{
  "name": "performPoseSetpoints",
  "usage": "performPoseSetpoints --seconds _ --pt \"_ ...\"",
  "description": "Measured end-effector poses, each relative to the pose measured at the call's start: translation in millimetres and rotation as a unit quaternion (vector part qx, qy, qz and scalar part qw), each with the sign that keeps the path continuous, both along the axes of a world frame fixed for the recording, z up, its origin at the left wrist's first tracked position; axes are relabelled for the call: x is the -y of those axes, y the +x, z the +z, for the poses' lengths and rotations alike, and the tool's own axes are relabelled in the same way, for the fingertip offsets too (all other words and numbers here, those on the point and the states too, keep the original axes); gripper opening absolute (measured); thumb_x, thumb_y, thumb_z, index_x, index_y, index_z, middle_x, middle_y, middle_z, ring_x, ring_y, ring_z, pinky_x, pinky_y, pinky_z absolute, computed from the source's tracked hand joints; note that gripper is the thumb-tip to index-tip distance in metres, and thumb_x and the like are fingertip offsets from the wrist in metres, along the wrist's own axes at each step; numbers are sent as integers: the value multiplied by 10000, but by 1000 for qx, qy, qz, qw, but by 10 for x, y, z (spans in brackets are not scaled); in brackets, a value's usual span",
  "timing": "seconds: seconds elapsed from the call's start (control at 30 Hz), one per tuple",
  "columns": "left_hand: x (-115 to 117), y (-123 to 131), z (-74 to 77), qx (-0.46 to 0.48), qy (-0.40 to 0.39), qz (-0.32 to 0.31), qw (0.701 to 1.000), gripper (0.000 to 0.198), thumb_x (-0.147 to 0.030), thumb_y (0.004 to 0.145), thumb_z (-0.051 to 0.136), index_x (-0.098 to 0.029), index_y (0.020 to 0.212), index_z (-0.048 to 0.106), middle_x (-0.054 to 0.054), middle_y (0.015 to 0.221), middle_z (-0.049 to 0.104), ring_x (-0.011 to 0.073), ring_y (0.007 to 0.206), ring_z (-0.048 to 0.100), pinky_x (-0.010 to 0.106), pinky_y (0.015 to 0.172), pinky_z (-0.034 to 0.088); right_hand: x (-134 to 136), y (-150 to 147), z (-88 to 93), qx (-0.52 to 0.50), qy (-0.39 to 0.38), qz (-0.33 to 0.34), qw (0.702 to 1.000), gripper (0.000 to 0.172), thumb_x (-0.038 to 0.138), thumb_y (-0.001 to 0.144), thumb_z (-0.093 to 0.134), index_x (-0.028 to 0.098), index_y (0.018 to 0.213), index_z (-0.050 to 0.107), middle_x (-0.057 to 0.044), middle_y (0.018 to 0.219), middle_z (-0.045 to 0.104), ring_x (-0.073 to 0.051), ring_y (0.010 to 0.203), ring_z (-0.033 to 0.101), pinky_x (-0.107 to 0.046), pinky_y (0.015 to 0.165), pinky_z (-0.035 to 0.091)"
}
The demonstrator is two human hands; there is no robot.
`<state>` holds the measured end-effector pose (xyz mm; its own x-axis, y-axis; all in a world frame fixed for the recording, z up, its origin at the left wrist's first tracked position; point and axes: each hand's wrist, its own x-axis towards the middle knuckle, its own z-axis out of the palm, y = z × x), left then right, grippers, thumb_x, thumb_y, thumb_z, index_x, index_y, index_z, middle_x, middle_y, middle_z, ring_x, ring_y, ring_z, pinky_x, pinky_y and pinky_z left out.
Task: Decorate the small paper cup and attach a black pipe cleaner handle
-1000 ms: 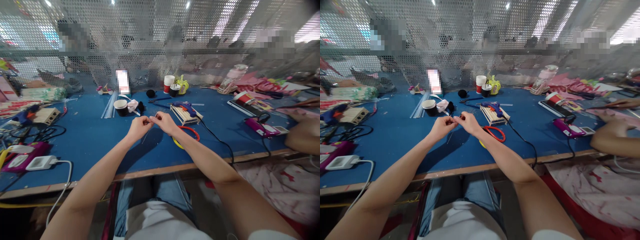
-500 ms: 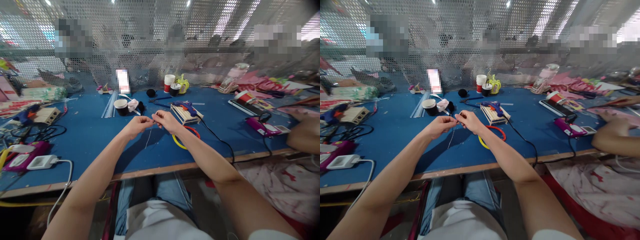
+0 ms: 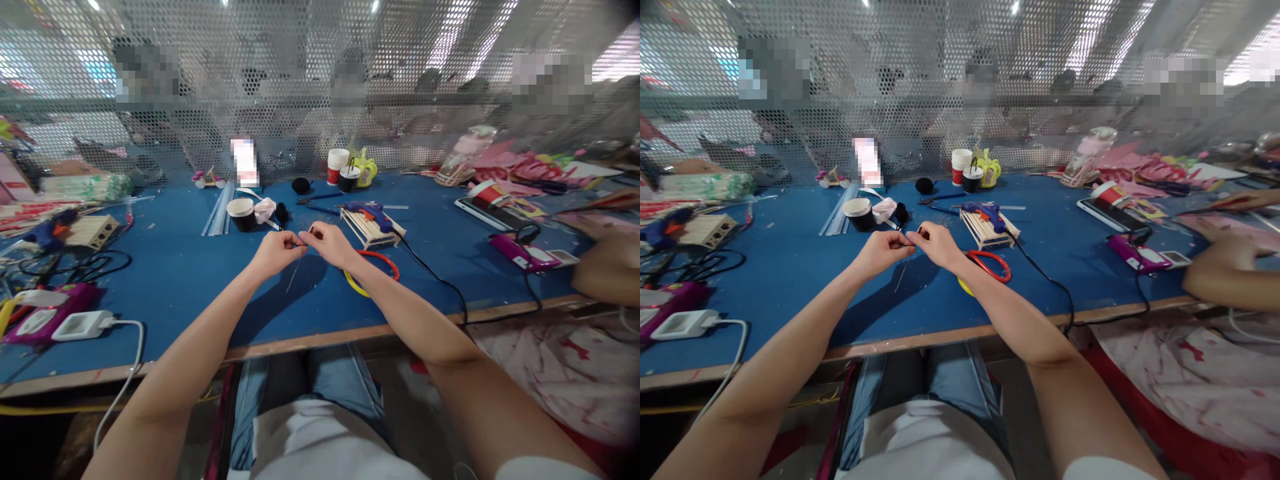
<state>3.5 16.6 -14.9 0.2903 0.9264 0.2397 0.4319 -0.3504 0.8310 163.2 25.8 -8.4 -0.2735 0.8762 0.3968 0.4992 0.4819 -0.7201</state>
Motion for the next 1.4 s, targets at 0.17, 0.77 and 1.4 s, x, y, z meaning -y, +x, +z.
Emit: performPoseSetpoints --seconds 0.17,0.77,1.4 --pt "58 57 53 65 -38 15 997 224 -329 634 623 -117 605 559 -37 519 449 47 477 331 202 470 242 17 -6 2 -11 7 -2 1000 391 503 747 532 166 582 421 37 524 431 -73 502 375 -220 493 293" --pt "79 16 165 106 -118 -30 987 182 -299 621 631 -120 647 607 -35 532 498 42 469 338 210 474 257 63 14 79 -42 -73 43 996 387 542 775 481 172 663 454 50 462 437 -72 432 390 -210 449 294" --pt "67 24 117 115 -138 -32 983 256 -357 620 653 -116 666 578 -45 535 462 31 444 299 204 443 216 55 20 52 -102 -109 92 985 355 513 767 508 175 679 447 45 528 459 -67 441 416 -204 445 343"
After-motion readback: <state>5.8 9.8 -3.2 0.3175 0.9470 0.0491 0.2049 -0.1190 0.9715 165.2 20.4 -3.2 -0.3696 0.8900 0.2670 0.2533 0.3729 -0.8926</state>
